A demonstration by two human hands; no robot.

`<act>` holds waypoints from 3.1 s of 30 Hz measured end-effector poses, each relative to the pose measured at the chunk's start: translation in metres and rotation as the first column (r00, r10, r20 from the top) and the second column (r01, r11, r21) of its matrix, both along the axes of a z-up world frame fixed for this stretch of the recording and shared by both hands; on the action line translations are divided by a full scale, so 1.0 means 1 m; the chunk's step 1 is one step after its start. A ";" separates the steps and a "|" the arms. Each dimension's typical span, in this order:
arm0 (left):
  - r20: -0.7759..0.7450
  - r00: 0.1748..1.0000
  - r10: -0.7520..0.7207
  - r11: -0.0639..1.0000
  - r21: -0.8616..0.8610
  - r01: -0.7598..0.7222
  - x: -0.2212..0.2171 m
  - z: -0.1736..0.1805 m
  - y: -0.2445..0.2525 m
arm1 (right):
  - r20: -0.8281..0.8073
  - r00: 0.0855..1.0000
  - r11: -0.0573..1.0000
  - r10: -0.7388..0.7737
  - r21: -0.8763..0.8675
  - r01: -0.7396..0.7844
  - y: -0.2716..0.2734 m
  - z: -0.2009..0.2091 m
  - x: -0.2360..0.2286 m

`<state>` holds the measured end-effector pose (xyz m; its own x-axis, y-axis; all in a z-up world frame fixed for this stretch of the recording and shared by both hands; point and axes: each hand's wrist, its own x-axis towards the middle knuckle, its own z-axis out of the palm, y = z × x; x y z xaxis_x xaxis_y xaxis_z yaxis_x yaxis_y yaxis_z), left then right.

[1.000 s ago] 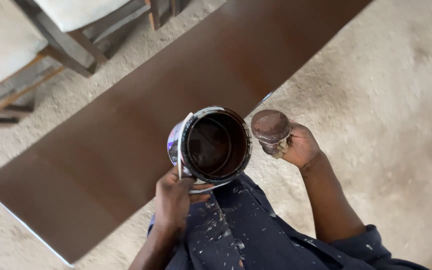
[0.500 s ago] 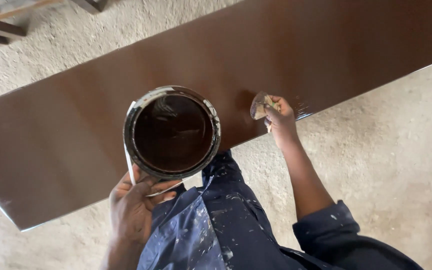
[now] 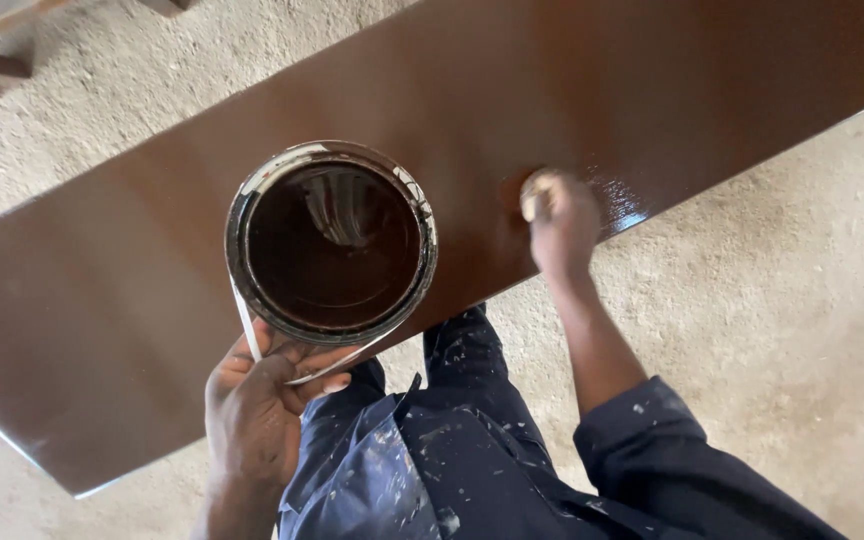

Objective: Applying dark wood stain to a long wooden furniture component using a sponge

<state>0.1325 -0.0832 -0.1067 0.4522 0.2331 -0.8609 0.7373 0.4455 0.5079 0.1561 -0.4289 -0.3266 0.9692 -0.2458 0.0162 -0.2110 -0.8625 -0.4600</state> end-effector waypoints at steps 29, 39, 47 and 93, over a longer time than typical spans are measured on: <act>-0.058 0.995 -0.078 0.994 0.067 0.082 0.030 -0.034 -0.048 | 0.150 0.984 0.974 0.095 -0.217 -0.061 -0.235 -0.013 0.062; 0.091 0.994 -0.052 0.996 0.072 0.046 0.038 -0.059 -0.049 | -0.075 0.956 0.958 -0.282 0.038 0.286 -0.311 -0.023 0.084; 0.218 0.965 -0.145 0.984 -0.075 0.164 0.065 -0.032 -0.038 | -0.088 0.980 0.982 -0.176 0.056 0.181 -0.045 -0.027 -0.002; 0.243 0.935 -0.258 0.962 -0.024 0.271 0.099 -0.011 -0.088 | -0.054 0.935 0.936 -0.351 -0.052 0.348 -0.142 -0.072 0.037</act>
